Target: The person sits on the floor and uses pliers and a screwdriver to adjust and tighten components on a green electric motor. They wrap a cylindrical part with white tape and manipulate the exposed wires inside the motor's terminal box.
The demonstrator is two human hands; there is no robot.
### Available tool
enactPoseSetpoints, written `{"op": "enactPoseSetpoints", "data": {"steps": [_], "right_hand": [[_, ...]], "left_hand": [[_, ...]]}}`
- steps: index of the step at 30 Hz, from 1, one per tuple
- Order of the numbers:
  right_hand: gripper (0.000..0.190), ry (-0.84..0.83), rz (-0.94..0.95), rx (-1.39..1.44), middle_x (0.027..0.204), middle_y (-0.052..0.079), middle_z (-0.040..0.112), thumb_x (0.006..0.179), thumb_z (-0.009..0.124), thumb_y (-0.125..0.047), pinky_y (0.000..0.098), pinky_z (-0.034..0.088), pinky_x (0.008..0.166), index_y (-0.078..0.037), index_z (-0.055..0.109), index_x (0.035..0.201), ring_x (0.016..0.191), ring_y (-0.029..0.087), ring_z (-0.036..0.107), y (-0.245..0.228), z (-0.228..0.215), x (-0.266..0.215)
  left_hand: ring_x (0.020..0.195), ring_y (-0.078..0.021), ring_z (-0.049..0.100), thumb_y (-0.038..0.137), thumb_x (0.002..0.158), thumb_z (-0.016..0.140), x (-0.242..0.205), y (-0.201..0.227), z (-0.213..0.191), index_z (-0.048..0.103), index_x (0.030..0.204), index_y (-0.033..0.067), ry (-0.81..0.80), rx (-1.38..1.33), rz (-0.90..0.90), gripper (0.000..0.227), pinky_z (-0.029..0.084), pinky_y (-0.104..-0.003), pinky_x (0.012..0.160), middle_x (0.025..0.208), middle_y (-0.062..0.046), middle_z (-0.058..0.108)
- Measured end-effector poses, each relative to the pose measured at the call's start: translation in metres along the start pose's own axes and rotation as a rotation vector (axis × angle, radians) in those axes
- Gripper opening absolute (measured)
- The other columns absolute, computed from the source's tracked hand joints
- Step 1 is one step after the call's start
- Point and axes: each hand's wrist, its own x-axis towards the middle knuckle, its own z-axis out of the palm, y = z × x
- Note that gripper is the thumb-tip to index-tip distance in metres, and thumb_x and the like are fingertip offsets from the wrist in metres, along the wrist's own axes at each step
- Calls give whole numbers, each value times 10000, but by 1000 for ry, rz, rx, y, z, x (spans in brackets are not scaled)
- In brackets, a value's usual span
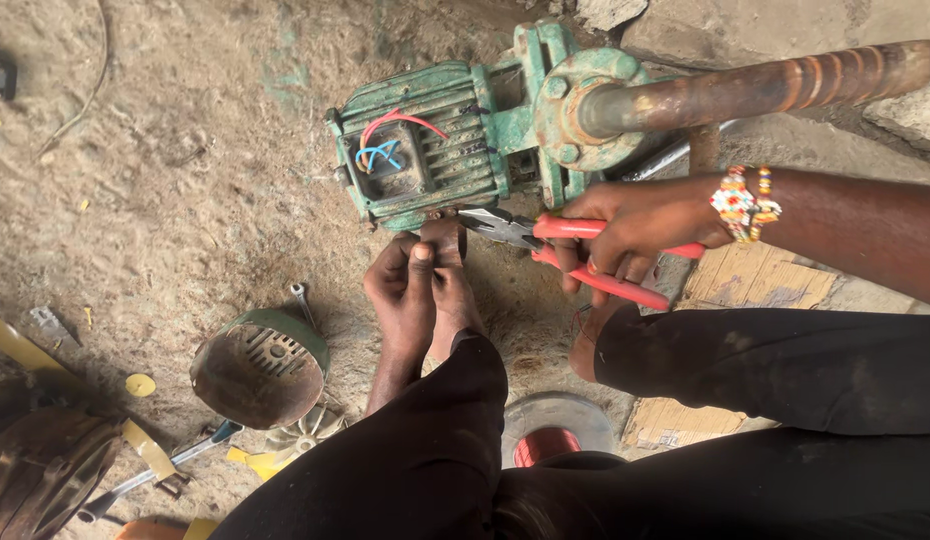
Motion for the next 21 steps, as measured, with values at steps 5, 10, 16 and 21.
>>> {"op": "enactPoseSetpoints", "data": {"steps": [5,10,16,21], "right_hand": [[188,3,4,28,1140,159,703,766,643,-78,412,672,829,41,663,910,987,217,761,3,9,2],[159,101,-45,-16,1110,136,729,769,623,-52,393,647,825,-2,626,920,955,223,784,21,18,17],[203,294,-205,-373,988,131,715,889,657,-164,390,589,777,-72,628,1066,868,216,727,38,42,19],[352,711,-352,-759,1024,110,629,897,668,-183,429,532,766,-123,639,1243,900,310,652,40,75,-4]], "left_hand": [[722,-33,531,144,1051,629,2,2,1,633,840,6,46,5,-73,252,446,-217,630,774,25,619],[663,-36,547,145,1050,626,2,8,3,670,840,-10,54,83,-112,265,444,-219,575,728,7,640],[625,-51,540,150,1052,615,6,8,9,725,877,-25,103,153,-51,271,425,-244,550,711,-19,670],[633,-67,565,123,1033,661,6,4,5,735,880,-34,94,138,-42,231,436,-253,560,722,-31,697]]}}
